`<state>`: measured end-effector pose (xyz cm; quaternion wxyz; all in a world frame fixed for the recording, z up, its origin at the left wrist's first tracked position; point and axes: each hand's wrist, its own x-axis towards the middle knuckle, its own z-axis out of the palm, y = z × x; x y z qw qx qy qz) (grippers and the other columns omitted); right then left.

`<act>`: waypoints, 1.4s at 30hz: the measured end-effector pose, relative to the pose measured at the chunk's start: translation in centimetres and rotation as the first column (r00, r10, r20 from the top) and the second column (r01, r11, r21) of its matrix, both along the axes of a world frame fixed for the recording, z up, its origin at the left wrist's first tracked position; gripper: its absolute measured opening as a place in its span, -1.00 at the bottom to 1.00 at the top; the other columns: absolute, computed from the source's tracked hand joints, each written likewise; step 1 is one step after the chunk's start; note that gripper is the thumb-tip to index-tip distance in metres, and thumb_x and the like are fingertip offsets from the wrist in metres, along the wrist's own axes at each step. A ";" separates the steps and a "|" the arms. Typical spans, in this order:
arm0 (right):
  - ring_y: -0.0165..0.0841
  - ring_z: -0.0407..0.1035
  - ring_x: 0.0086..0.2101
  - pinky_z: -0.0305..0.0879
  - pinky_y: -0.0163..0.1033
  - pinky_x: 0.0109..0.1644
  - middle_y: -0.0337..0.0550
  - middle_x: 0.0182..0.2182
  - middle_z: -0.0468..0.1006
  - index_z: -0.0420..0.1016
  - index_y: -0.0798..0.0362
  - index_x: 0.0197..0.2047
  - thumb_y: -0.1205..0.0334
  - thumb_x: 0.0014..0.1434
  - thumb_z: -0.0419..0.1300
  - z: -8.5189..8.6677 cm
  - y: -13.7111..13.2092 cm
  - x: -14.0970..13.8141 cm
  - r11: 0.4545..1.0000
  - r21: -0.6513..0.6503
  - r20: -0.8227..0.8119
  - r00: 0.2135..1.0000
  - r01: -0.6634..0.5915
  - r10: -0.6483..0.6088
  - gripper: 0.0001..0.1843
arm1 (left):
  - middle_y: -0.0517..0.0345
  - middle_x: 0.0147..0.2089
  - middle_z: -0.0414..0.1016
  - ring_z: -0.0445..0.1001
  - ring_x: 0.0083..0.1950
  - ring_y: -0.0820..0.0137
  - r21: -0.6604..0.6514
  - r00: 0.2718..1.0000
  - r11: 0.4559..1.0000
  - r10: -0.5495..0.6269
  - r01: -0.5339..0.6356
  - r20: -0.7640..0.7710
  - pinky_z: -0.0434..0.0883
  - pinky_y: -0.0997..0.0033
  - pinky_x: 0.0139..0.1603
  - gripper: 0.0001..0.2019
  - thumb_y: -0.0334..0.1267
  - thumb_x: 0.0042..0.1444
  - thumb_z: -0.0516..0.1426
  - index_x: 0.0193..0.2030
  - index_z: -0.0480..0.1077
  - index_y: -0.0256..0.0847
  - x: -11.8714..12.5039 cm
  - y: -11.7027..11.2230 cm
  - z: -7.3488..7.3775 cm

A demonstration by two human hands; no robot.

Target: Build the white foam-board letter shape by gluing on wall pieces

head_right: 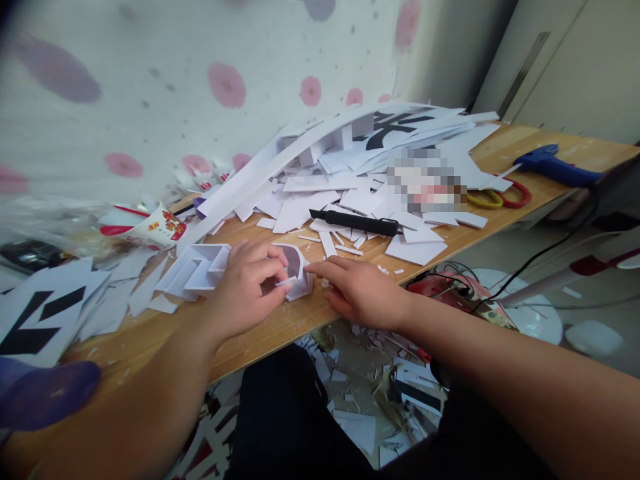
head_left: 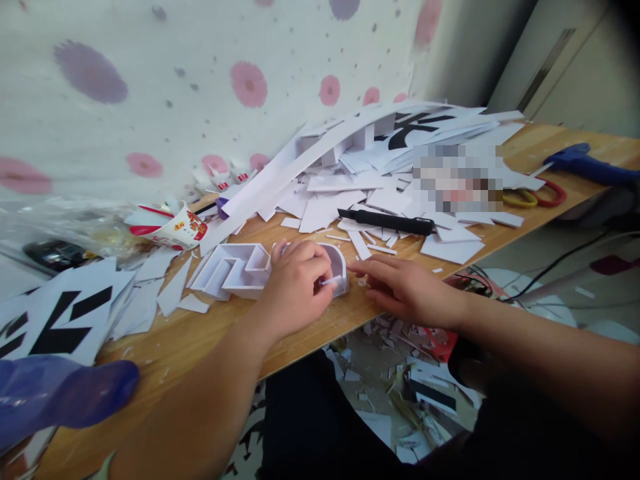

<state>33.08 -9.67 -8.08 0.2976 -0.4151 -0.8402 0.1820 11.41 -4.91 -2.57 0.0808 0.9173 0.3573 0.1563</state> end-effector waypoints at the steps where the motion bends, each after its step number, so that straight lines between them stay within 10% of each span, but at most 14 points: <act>1: -0.23 0.41 -0.18 0.38 -0.13 -0.13 0.10 -0.09 0.48 0.29 0.16 0.19 0.43 0.16 0.09 0.0 0.0 -0.1 1.000 -0.002 0.000 1.000 0.006 -0.006 -0.50 | 0.12 -0.16 0.44 0.37 -0.05 0.26 -0.009 1.000 1.000 -0.001 0.001 -0.005 0.04 -0.12 0.26 -0.87 -0.37 0.05 0.17 -0.48 0.32 -0.17 0.0 0.0 0.0; 19: -0.13 0.33 0.12 0.30 0.02 0.17 0.16 0.19 0.37 0.11 0.15 0.34 0.39 0.16 0.05 -0.5 0.5 -2.0 0.999 0.004 0.031 0.999 0.032 -0.032 -0.34 | 0.16 -0.30 0.34 0.35 -0.18 0.34 -0.090 0.999 0.996 -0.024 0.026 0.025 0.31 0.30 -0.16 -0.81 -0.44 0.05 0.15 -0.53 0.29 -0.21 -0.7 1.3 0.3; 42: -0.13 0.23 0.19 0.24 0.04 0.23 0.16 0.24 0.29 0.08 0.15 0.36 0.39 0.14 0.11 -0.9 0.8 -1.9 0.999 0.035 0.024 0.999 -0.031 0.030 -0.29 | 0.18 -0.33 0.38 0.36 -0.20 0.37 -0.144 0.997 0.989 -0.003 0.015 0.083 0.30 0.32 -0.15 -0.82 -0.42 0.02 0.17 -0.57 0.32 -0.22 -1.1 2.2 -0.2</act>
